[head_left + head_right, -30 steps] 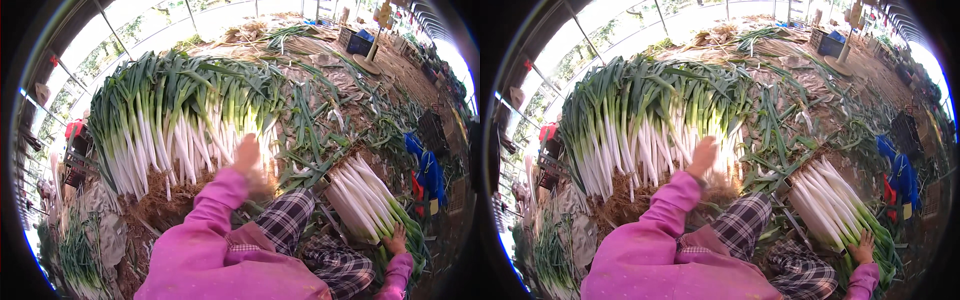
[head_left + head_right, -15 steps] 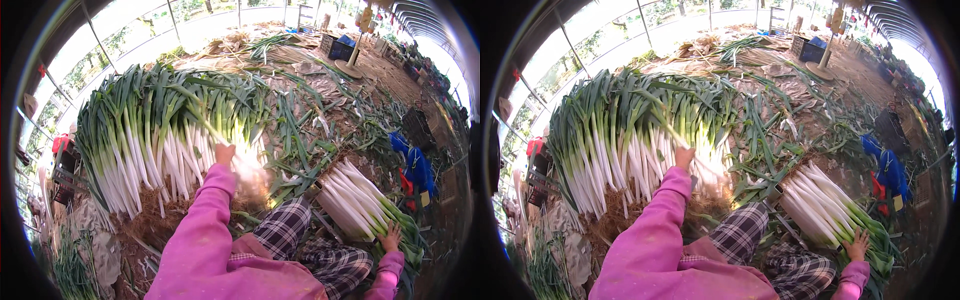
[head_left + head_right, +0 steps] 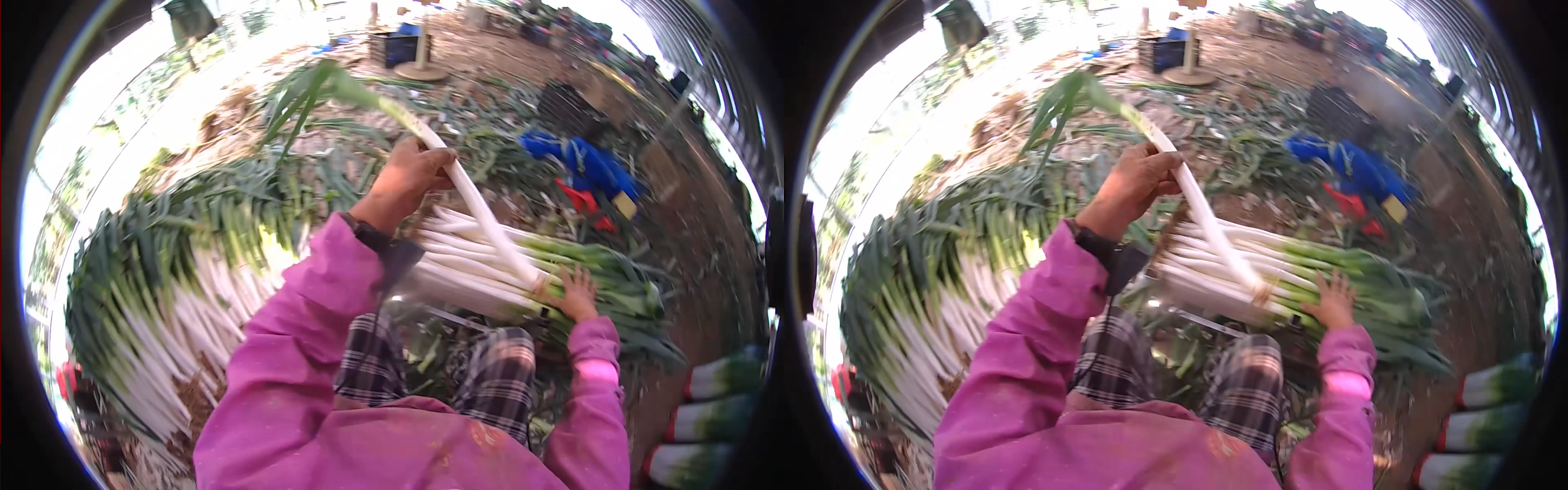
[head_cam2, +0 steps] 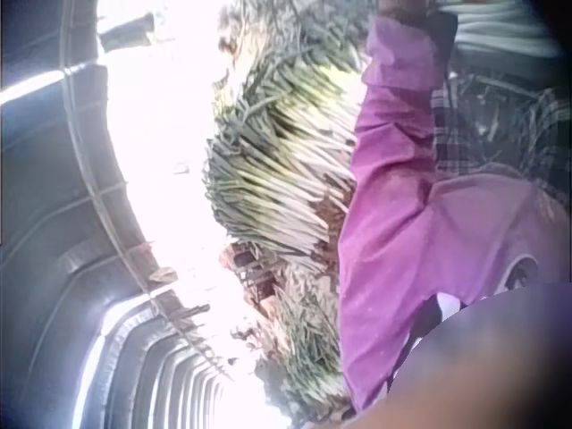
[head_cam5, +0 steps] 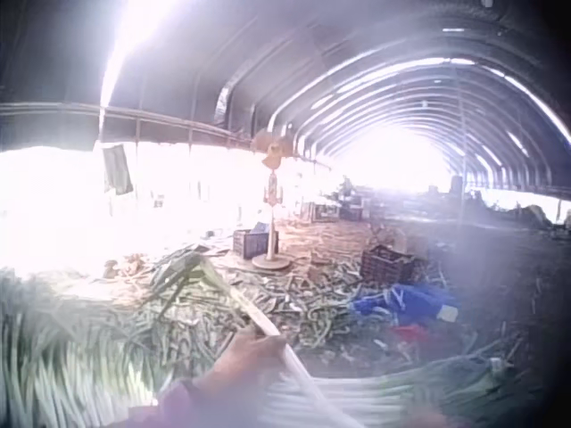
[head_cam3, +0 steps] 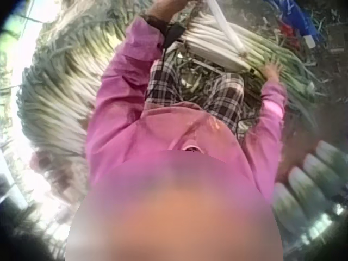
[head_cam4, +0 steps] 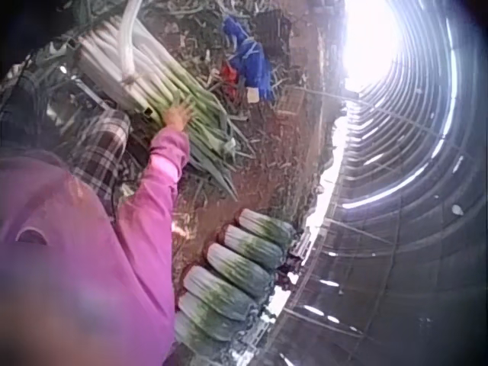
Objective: The person sorts leeks by picking them up from a large pile and placing them into a bundle in a wooden frame.
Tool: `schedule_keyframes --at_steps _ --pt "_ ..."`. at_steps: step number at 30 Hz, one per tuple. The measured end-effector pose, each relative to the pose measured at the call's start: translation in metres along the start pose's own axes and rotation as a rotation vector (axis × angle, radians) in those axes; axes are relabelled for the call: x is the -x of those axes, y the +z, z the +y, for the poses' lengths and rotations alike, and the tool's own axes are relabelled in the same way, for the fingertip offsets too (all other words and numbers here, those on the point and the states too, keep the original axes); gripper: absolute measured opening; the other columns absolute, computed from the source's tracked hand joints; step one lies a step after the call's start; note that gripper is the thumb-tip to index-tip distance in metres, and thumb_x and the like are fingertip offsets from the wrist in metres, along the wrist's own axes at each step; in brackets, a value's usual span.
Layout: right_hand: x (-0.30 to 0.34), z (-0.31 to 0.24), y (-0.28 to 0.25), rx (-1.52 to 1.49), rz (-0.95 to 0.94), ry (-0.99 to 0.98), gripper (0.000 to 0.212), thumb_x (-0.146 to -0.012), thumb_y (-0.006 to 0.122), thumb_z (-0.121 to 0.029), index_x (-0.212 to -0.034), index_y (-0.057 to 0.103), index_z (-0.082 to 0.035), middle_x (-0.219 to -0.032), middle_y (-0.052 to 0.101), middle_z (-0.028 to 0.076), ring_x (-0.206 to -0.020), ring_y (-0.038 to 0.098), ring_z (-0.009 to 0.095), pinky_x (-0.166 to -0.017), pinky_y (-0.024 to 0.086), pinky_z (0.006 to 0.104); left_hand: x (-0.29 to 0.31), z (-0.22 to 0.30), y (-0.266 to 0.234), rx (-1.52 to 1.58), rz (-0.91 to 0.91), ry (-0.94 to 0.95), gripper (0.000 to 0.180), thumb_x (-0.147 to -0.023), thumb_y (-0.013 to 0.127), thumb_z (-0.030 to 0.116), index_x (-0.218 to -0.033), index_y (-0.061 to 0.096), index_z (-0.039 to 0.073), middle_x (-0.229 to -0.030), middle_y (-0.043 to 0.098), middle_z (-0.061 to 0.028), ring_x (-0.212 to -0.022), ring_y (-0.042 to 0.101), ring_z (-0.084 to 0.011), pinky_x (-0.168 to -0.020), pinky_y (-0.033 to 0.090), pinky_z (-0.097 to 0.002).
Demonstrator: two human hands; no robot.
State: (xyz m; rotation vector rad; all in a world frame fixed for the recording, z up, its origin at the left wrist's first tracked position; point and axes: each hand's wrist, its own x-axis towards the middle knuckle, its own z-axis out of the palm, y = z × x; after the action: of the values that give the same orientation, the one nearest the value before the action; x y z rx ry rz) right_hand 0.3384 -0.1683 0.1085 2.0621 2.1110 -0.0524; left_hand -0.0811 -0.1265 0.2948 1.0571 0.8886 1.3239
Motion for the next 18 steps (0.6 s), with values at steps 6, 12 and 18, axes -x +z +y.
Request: schedule_keyframes --at_steps 6,12,18 --pt "0.014 0.003 0.000 -0.042 0.099 -0.011 0.091 -0.069 0.067 -0.064 -0.144 0.035 -0.024 -0.152 0.026 0.017 -0.140 0.019 0.040 -0.111 0.012 0.0588 -0.028 -0.055 0.050 -0.786 -0.498 0.085 0.039 -0.082 0.065 0.008 -0.115 0.048 -0.006 -0.090 0.063 -0.0113 -0.081 0.064 -0.0185 -0.070 0.054 -0.0343" --pt "0.025 -0.004 0.002 -0.135 0.259 -0.086 0.080 -0.068 0.072 -0.055 -0.137 0.047 -0.021 -0.148 0.035 0.011 -0.139 0.026 0.033 -0.113 0.015 0.0540 -0.058 -0.173 0.054 -1.434 -0.464 0.324 0.047 -0.079 0.055 0.000 -0.124 0.053 0.015 -0.103 0.064 -0.0117 -0.092 0.064 -0.0321 -0.078 0.053 -0.0406" --pt "0.037 0.005 -0.001 -0.214 0.337 -0.164 0.067 -0.069 0.076 -0.039 -0.127 0.055 -0.013 -0.136 0.048 0.011 -0.126 0.043 0.030 -0.108 0.027 0.0501 -0.064 -0.289 0.062 -1.481 -0.445 0.506 0.050 -0.076 0.057 0.000 -0.123 0.056 0.019 -0.102 0.060 -0.0081 -0.098 0.058 -0.0285 -0.085 0.050 -0.0390"
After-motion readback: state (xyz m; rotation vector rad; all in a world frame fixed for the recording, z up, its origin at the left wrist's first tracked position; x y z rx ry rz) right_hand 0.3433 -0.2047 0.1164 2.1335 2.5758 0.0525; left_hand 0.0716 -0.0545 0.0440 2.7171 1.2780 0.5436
